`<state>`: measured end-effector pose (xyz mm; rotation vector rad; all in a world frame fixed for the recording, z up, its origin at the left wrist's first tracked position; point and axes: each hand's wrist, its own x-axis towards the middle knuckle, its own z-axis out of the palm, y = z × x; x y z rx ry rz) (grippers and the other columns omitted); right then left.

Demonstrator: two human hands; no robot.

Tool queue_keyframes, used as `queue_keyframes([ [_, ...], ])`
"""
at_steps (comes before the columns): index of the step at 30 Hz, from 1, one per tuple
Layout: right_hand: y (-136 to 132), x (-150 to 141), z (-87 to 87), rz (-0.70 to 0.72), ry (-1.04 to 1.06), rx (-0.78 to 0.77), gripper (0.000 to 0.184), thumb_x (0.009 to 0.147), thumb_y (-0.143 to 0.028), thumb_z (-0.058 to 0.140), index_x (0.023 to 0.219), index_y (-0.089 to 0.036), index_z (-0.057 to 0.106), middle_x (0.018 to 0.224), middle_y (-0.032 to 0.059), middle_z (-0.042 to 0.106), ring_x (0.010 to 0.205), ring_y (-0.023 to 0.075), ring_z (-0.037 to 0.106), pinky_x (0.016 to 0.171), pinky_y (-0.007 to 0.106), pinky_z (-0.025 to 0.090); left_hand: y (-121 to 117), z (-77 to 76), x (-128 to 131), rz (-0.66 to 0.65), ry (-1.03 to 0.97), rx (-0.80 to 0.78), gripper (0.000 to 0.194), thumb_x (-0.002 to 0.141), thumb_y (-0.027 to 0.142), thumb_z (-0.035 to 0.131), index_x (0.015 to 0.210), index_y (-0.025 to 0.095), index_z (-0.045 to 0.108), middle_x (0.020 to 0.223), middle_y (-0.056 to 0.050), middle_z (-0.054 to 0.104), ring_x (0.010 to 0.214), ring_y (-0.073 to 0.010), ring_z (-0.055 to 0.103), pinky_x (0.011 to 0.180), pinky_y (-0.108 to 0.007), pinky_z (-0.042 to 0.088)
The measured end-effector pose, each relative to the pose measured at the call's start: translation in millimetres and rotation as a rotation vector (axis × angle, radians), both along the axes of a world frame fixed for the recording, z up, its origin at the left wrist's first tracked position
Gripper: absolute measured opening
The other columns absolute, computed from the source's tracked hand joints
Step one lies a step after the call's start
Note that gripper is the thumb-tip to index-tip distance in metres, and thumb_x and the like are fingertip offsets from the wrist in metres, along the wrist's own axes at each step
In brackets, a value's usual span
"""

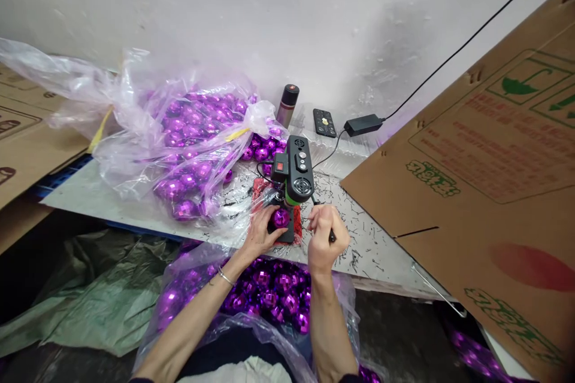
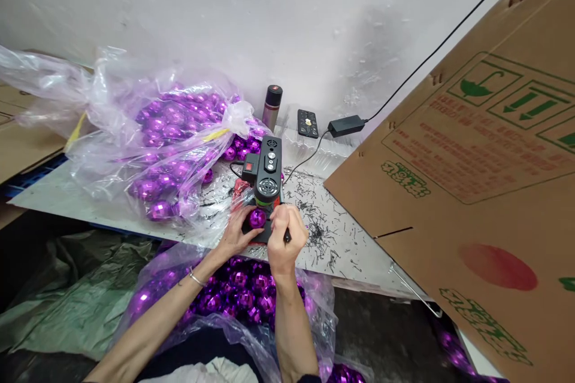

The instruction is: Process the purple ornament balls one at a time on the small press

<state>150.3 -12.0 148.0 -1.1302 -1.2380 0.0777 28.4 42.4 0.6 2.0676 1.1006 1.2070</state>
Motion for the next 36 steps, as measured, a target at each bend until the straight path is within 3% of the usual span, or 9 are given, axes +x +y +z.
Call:
queue_keyframes([
  [3, -0.8, -0.9, 7.8, -0.006, -0.009, 0.008, 0.039, 0.105, -0.022, 0.046, 0.066, -0.022, 0.048, 0.064, -0.0021, 0.052, 0.063, 0.0131, 0.055, 0.059, 0.029, 0.042, -28.0, -3.7, -16.3, -0.02, 0.011, 0.054, 0.05, 0.094, 0.034, 0.068, 0.139, 0.019, 0.053, 0.137, -0.018, 0.066, 0.131, -0.0331, 0.064, 0.111, -0.055, 0.051],
  [8, -4.1, -1.1, -17.3, 0.001, -0.11, 0.092, 0.036, 0.103, -0.014, 0.045, 0.067, -0.022, 0.05, 0.067, -0.0008, 0.055, 0.066, 0.0143, 0.057, 0.062, 0.031, 0.042, -54.4, 2.4, -51.2, -0.028, 0.087, 0.09, 0.059, 0.092, 0.047, 0.071, 0.141, 0.02, 0.052, 0.148, -0.02, 0.059, 0.14, -0.0352, 0.056, 0.114, -0.056, 0.05],
  [12, -3.0, -2.0, -26.4, -0.01, -0.107, 0.141, 0.035, 0.101, -0.01, 0.046, 0.068, -0.022, 0.049, 0.066, -0.0015, 0.054, 0.066, 0.0142, 0.057, 0.061, 0.03, 0.041, 4.1, 30.5, -70.8, 0.187, 0.204, 0.045, 0.038, 0.104, 0.031, 0.048, 0.139, 0.018, 0.056, 0.147, -0.019, 0.06, 0.14, -0.0322, 0.055, 0.117, -0.056, 0.047],
  [17, -1.6, -0.7, -27.3, 0.011, -0.134, 0.162, 0.034, 0.099, -0.007, 0.046, 0.069, -0.022, 0.05, 0.067, -0.0021, 0.053, 0.067, 0.0138, 0.057, 0.061, 0.029, 0.042, 99.6, 67.1, -86.5, 0.461, 0.601, -0.098, 0.05, 0.089, 0.002, 0.045, 0.138, 0.004, 0.056, 0.144, -0.031, 0.056, 0.136, -0.0416, 0.056, 0.107, -0.057, 0.05],
  [20, -1.8, -0.4, -28.9, 0.0, -0.143, 0.157, 0.034, 0.099, -0.007, 0.046, 0.069, -0.021, 0.05, 0.068, -0.0016, 0.055, 0.067, 0.0139, 0.058, 0.061, 0.029, 0.041, 120.6, 77.4, -87.4, 0.48, 0.767, -0.166, 0.042, 0.092, 0.007, 0.047, 0.132, 0.005, 0.059, 0.134, -0.031, 0.061, 0.128, -0.0427, 0.059, 0.101, -0.054, 0.052],
  [23, -1.5, -1.3, -29.8, -0.012, -0.139, 0.163, 0.034, 0.099, -0.007, 0.045, 0.069, -0.021, 0.05, 0.068, -0.0017, 0.055, 0.066, 0.0139, 0.058, 0.06, 0.029, 0.041, 119.6, 78.4, -84.9, 0.482, 0.783, -0.214, 0.039, 0.099, 0.026, 0.055, 0.131, 0.004, 0.058, 0.127, -0.031, 0.064, 0.122, -0.0429, 0.063, 0.098, -0.052, 0.052],
  [29, -0.3, -2.1, -30.3, -0.022, -0.137, 0.172, 0.035, 0.1, -0.009, 0.044, 0.067, -0.022, 0.05, 0.064, -0.0022, 0.052, 0.064, 0.0149, 0.058, 0.06, 0.03, 0.041, 111.5, 65.9, -88.2, 0.374, 0.554, -0.314, 0.057, 0.093, 0.046, 0.07, 0.135, 0.011, 0.055, 0.126, -0.025, 0.067, 0.113, -0.0393, 0.069, 0.096, -0.049, 0.054],
  [32, -0.1, -1.5, -32.5, -0.02, -0.133, 0.177, 0.035, 0.101, -0.011, 0.044, 0.068, -0.022, 0.05, 0.063, -0.0023, 0.052, 0.065, 0.0153, 0.058, 0.061, 0.031, 0.042, 110.7, 65.8, -90.8, 0.263, 0.191, -0.365, 0.06, 0.086, 0.045, 0.077, 0.135, 0.017, 0.058, 0.127, -0.015, 0.069, 0.116, -0.0328, 0.068, 0.102, -0.045, 0.054],
  [36, 0.1, -1.9, -35.2, -0.027, -0.117, 0.179, 0.034, 0.1, -0.011, 0.046, 0.068, -0.022, 0.051, 0.063, -0.002, 0.053, 0.066, 0.0152, 0.059, 0.061, 0.031, 0.042, 95.3, 74.3, -92.4, 0.047, -0.307, -0.675, 0.067, 0.089, 0.05, 0.073, 0.148, 0.025, 0.053, 0.131, -0.01, 0.07, 0.105, -0.026, 0.072, 0.089, -0.04, 0.061],
])
